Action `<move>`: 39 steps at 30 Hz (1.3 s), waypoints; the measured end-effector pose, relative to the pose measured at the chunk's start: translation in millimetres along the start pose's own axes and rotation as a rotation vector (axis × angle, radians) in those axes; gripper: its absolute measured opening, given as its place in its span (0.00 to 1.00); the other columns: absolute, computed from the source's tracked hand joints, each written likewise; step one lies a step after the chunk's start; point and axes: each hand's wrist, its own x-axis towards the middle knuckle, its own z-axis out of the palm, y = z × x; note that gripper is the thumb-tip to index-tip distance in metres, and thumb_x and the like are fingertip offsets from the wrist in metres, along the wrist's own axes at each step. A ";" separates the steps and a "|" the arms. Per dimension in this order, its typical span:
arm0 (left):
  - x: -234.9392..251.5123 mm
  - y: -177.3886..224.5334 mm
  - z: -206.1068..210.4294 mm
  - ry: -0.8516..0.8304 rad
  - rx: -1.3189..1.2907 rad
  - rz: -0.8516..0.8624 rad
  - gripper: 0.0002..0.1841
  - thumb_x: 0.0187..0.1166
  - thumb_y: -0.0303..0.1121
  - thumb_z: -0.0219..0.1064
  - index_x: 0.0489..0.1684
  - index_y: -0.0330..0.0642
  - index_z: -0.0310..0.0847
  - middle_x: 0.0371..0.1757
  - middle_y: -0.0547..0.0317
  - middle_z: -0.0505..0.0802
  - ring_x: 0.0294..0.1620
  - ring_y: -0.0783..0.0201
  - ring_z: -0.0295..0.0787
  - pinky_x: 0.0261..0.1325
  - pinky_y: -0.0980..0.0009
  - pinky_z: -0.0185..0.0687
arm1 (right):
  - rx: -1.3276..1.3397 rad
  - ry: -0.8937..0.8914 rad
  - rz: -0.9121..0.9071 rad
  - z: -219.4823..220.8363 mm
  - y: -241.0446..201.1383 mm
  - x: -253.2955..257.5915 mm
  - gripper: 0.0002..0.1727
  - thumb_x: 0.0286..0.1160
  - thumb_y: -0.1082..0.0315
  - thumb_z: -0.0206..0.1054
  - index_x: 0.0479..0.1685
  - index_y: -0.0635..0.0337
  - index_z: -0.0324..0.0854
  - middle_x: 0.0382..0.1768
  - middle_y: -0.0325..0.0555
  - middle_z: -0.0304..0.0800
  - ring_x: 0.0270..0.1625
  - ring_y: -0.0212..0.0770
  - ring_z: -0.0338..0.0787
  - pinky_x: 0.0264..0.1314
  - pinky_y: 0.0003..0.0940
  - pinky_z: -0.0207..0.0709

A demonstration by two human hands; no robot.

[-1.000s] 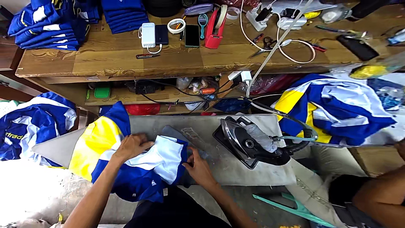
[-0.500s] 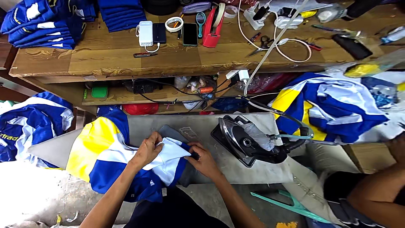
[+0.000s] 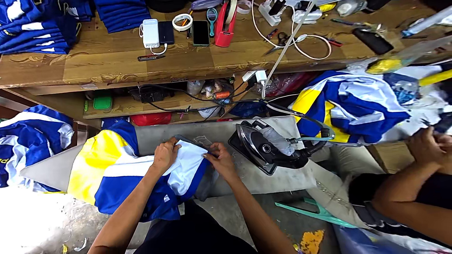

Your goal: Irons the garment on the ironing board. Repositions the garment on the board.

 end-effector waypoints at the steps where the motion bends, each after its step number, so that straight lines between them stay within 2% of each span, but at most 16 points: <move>1: -0.5 1.2 4.0 0.061 0.059 0.027 0.19 0.88 0.43 0.59 0.63 0.38 0.84 0.56 0.41 0.93 0.61 0.41 0.91 0.66 0.41 0.81 | -0.025 0.000 0.009 1.7 2.2 1.0 0.27 0.70 0.62 0.77 0.64 0.62 0.73 0.34 0.42 0.93 0.28 0.32 0.89 0.31 0.31 0.83; 4: -12.2 -5.9 21.4 0.365 0.128 0.344 0.19 0.80 0.43 0.68 0.56 0.35 0.88 0.55 0.39 0.92 0.62 0.38 0.87 0.66 0.44 0.81 | -0.045 -0.005 0.048 4.4 8.3 1.5 0.27 0.69 0.61 0.78 0.65 0.62 0.73 0.33 0.41 0.92 0.28 0.32 0.89 0.31 0.30 0.82; 5: -23.7 -4.4 22.4 0.340 0.106 0.454 0.19 0.80 0.45 0.67 0.52 0.36 0.89 0.54 0.41 0.93 0.61 0.40 0.88 0.66 0.46 0.81 | -0.041 -0.007 0.060 4.3 8.5 2.7 0.27 0.69 0.61 0.78 0.64 0.62 0.74 0.32 0.41 0.92 0.28 0.33 0.89 0.31 0.31 0.83; 8: -81.7 5.7 15.8 -0.249 0.069 0.566 0.24 0.85 0.54 0.63 0.53 0.40 0.90 0.54 0.47 0.94 0.63 0.47 0.90 0.71 0.47 0.81 | -0.043 -0.028 0.081 3.8 6.5 4.6 0.28 0.70 0.61 0.78 0.66 0.63 0.74 0.37 0.46 0.93 0.31 0.36 0.91 0.34 0.34 0.85; 11: -118.4 -10.2 23.9 -0.873 0.245 0.414 0.21 0.88 0.45 0.61 0.46 0.33 0.88 0.46 0.35 0.93 0.55 0.33 0.90 0.60 0.30 0.78 | -0.094 -0.041 0.061 5.0 6.7 5.4 0.30 0.67 0.61 0.79 0.67 0.63 0.74 0.37 0.46 0.92 0.33 0.37 0.90 0.39 0.36 0.85; 14: -120.4 -28.6 24.1 -1.068 0.304 0.264 0.18 0.88 0.40 0.60 0.47 0.31 0.88 0.46 0.33 0.92 0.54 0.32 0.89 0.57 0.29 0.78 | -0.147 -0.064 0.033 8.2 4.3 0.2 0.31 0.66 0.61 0.80 0.67 0.63 0.74 0.35 0.46 0.91 0.35 0.37 0.91 0.47 0.38 0.86; 16: -113.6 -34.2 5.5 -1.010 0.113 0.217 0.18 0.88 0.42 0.61 0.47 0.33 0.88 0.38 0.38 0.93 0.40 0.41 0.93 0.50 0.36 0.84 | -0.134 -0.056 0.032 7.6 7.5 -6.2 0.30 0.67 0.59 0.79 0.66 0.63 0.75 0.35 0.45 0.91 0.33 0.36 0.90 0.41 0.36 0.85; 18: -108.2 -35.7 -15.4 -0.691 -0.104 0.228 0.17 0.88 0.40 0.60 0.46 0.34 0.88 0.34 0.45 0.94 0.34 0.51 0.93 0.48 0.45 0.89 | -0.051 -0.064 0.030 3.6 12.1 -11.6 0.29 0.69 0.59 0.78 0.65 0.63 0.75 0.37 0.45 0.93 0.33 0.36 0.91 0.37 0.33 0.87; 20: -98.5 -39.2 -22.6 -0.167 -0.104 0.264 0.16 0.86 0.41 0.62 0.50 0.36 0.88 0.42 0.46 0.93 0.44 0.52 0.92 0.55 0.50 0.88 | 0.080 -0.101 0.034 -0.3 15.7 -17.8 0.29 0.71 0.62 0.77 0.67 0.65 0.72 0.42 0.47 0.93 0.36 0.37 0.94 0.39 0.34 0.89; 22: -79.3 -55.7 -22.5 0.130 0.071 0.278 0.24 0.83 0.49 0.65 0.63 0.36 0.85 0.59 0.40 0.92 0.64 0.41 0.87 0.69 0.42 0.79 | 0.182 -0.115 0.054 -2.2 18.2 -22.5 0.27 0.72 0.69 0.74 0.69 0.66 0.70 0.45 0.49 0.93 0.40 0.39 0.95 0.42 0.36 0.92; 23: -71.3 -66.1 -22.3 0.144 0.163 0.230 0.26 0.84 0.51 0.64 0.65 0.37 0.84 0.60 0.39 0.92 0.66 0.37 0.86 0.70 0.39 0.76 | 0.203 -0.112 0.063 -2.5 18.7 -24.2 0.27 0.72 0.72 0.73 0.69 0.66 0.69 0.45 0.50 0.93 0.41 0.40 0.95 0.43 0.36 0.92; 25: -61.0 -74.5 -28.4 -0.052 0.294 0.028 0.24 0.88 0.49 0.60 0.63 0.36 0.83 0.53 0.34 0.93 0.61 0.32 0.89 0.69 0.34 0.75 | 0.202 -0.095 0.070 -0.9 17.2 -26.5 0.26 0.71 0.75 0.73 0.68 0.66 0.69 0.43 0.49 0.93 0.39 0.40 0.95 0.43 0.36 0.92; 28: -48.7 -57.0 -41.1 -0.233 0.403 -0.173 0.23 0.90 0.47 0.58 0.67 0.36 0.82 0.60 0.31 0.91 0.67 0.30 0.85 0.74 0.32 0.71 | 0.135 -0.081 0.084 2.9 9.5 -26.6 0.27 0.71 0.76 0.73 0.69 0.67 0.69 0.41 0.48 0.92 0.37 0.38 0.94 0.43 0.35 0.91; 32: -28.1 -42.3 -35.8 -0.052 0.141 0.071 0.17 0.87 0.37 0.57 0.61 0.37 0.86 0.63 0.40 0.90 0.69 0.41 0.85 0.73 0.41 0.74 | 0.107 -0.092 0.110 2.7 7.5 -26.1 0.28 0.72 0.76 0.72 0.71 0.67 0.68 0.41 0.49 0.91 0.37 0.37 0.94 0.43 0.34 0.91; 35: -12.3 -28.6 -27.0 -0.193 -0.188 0.137 0.20 0.89 0.42 0.58 0.64 0.35 0.86 0.65 0.42 0.89 0.69 0.51 0.84 0.79 0.53 0.73 | 0.133 -0.107 0.129 0.7 4.9 -26.1 0.28 0.74 0.73 0.72 0.73 0.66 0.68 0.43 0.50 0.92 0.39 0.38 0.94 0.44 0.35 0.91; 39: 1.5 -20.9 -17.1 -0.223 -0.224 0.082 0.16 0.85 0.39 0.64 0.55 0.33 0.87 0.54 0.43 0.89 0.56 0.53 0.85 0.67 0.55 0.78 | 0.103 -0.064 0.100 2.7 7.9 -23.5 0.27 0.74 0.63 0.75 0.68 0.64 0.73 0.40 0.46 0.94 0.34 0.35 0.93 0.39 0.33 0.88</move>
